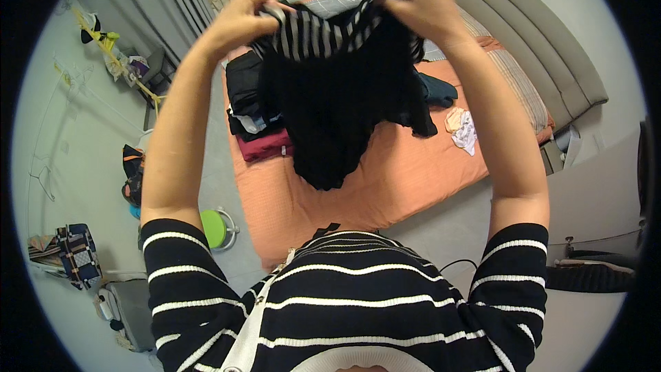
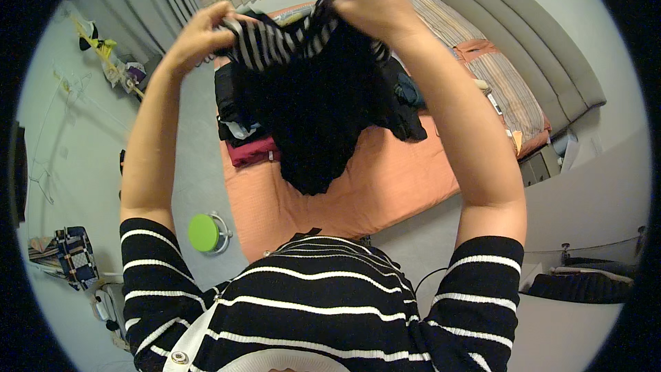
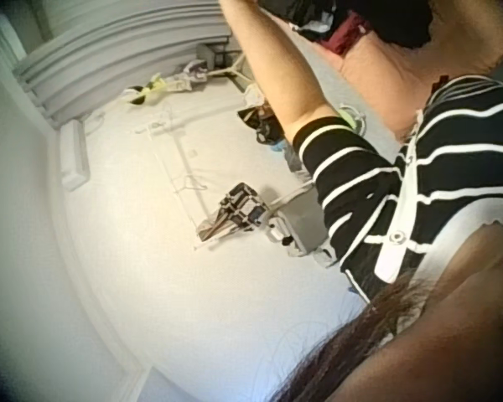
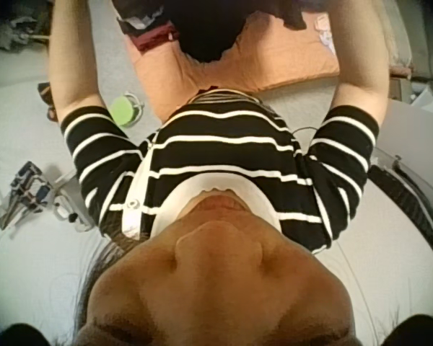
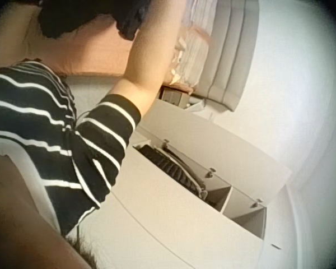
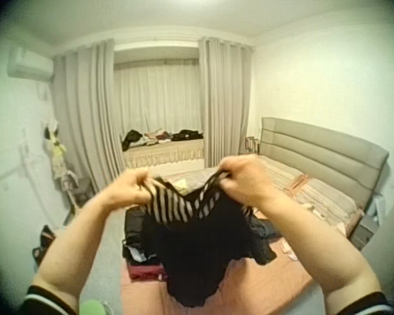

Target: The person folds various clothing items, including a striped shirt, jeans, and black pants, on a bed. They then open a wardrobe and place the folded clothes inside.

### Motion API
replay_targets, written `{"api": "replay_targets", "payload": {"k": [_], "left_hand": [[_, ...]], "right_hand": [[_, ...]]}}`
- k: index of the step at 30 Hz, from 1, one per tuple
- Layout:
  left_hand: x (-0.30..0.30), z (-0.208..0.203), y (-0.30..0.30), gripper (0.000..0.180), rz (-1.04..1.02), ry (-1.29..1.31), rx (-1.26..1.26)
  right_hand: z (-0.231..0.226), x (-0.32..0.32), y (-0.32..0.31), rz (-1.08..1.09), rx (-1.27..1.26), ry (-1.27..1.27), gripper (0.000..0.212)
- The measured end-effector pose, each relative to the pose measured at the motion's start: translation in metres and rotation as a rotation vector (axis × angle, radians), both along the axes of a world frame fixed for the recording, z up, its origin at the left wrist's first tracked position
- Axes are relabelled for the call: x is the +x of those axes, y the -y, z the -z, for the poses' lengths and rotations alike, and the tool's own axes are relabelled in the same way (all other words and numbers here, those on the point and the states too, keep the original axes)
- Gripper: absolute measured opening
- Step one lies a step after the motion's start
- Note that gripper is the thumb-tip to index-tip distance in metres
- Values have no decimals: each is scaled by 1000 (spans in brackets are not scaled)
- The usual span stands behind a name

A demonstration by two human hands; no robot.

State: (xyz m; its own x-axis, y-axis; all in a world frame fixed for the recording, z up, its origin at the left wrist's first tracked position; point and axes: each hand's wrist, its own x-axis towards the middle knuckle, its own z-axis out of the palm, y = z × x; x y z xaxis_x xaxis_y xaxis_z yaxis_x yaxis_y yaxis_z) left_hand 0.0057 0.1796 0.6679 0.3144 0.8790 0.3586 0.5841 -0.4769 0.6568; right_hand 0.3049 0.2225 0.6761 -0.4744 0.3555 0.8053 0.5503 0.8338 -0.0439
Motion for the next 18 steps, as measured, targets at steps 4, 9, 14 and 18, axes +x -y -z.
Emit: {"api": "replay_targets", "payload": {"k": [4, 9, 14, 18], "left_hand": [[58, 50, 15, 53, 336, 303, -246], [64, 88, 17, 27, 132, 150, -454], [49, 111, 36, 38, 236, 1062, -846], [58, 131, 46, 48, 325, 1306, -956]], "right_hand": [[29, -43, 18, -94, -193, 143, 23], [50, -50, 31, -145, -472, 68, 26], [125, -34, 61, -291, -669, -699, 16], [202, -30, 108, -448, -839, -655, 22]]}}
